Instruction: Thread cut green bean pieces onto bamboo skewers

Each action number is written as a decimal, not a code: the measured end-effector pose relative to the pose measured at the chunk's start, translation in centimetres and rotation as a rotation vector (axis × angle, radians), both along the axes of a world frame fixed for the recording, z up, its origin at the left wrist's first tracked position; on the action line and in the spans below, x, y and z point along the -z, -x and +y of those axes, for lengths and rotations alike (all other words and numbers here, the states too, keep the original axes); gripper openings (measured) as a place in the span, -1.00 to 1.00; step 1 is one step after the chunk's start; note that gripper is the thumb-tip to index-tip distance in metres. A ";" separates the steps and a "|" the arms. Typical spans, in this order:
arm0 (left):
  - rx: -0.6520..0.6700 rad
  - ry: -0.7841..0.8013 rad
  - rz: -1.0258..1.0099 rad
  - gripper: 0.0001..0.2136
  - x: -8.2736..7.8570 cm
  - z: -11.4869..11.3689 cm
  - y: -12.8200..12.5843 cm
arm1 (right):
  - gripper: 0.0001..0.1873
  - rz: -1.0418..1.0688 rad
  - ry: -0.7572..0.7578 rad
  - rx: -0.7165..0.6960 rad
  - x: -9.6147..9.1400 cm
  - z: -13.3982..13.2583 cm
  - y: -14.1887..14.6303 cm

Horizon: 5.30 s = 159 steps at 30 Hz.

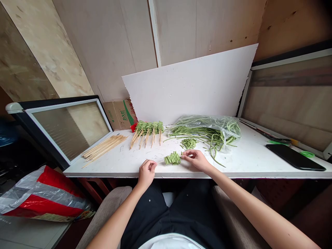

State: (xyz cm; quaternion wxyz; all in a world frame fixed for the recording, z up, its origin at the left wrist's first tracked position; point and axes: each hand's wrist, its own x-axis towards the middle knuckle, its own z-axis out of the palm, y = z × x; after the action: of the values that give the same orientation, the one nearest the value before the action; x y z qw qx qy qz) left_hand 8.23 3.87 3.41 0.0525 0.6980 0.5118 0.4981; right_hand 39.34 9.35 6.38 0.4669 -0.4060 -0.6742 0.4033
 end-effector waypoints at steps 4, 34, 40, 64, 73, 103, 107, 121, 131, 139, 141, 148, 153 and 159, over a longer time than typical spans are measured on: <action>-0.009 -0.017 0.009 -0.81 0.0 0.0 0.0 | -0.60 -0.001 -0.007 -0.001 0.2 0.1 0.0; -0.003 -0.002 -0.003 -0.82 0.2 0.1 0.1 | -0.58 -0.013 -0.022 0.001 0.2 0.2 -0.1; 0.003 0.001 -0.007 -0.83 0.2 0.1 0.2 | -0.56 0.006 -0.002 0.008 0.0 -0.1 -0.2; -0.002 0.023 -0.024 -0.85 0.5 0.2 0.3 | -0.54 0.035 0.003 -0.079 -1.3 -1.1 0.0; 0.013 0.013 -0.018 -0.84 0.4 0.2 0.3 | -0.53 0.041 0.021 -0.108 -1.0 -0.9 -0.1; 0.053 0.021 -0.064 -0.83 0.5 0.2 0.5 | -0.51 -0.012 0.018 -0.157 -0.4 -1.9 1.6; 0.055 0.047 -0.078 -0.85 0.4 0.4 0.5 | -0.54 -0.062 0.006 -0.139 -1.2 -2.0 1.2; 0.023 0.017 -0.077 -0.86 0.0 0.2 0.3 | -0.69 -0.626 -0.451 0.219 0.0 -1.5 0.8; 0.013 -0.011 -0.083 -0.86 0.6 0.3 0.3 | -0.79 -0.665 -0.446 0.281 0.3 -1.4 1.4; 0.004 -0.016 -0.073 -0.85 0.5 0.1 0.1 | -0.72 -0.357 -0.353 0.236 0.5 -0.5 0.6; 0.009 -0.011 -0.077 -0.85 0.4 0.1 0.1 | -0.67 -0.312 -0.332 0.220 0.5 -0.2 0.4; 0.013 0.001 -0.077 -0.85 0.4 0.2 0.1 | -0.60 -0.136 -0.090 0.094 0.3 0.2 0.1; 0.024 0.006 -0.085 -0.85 0.6 0.2 0.1 | -0.53 0.023 0.003 -0.024 -0.2 0.0 0.1; 0.021 0.007 -0.077 -0.84 0.5 0.2 0.1 | -0.47 0.050 0.013 -0.113 0.1 0.2 -0.2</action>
State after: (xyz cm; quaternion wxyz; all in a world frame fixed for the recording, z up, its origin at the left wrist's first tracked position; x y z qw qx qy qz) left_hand 8.10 4.02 2.88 0.0798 0.6836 0.5037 0.5221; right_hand 39.51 9.51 6.23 0.4576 -0.3600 -0.6815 0.4433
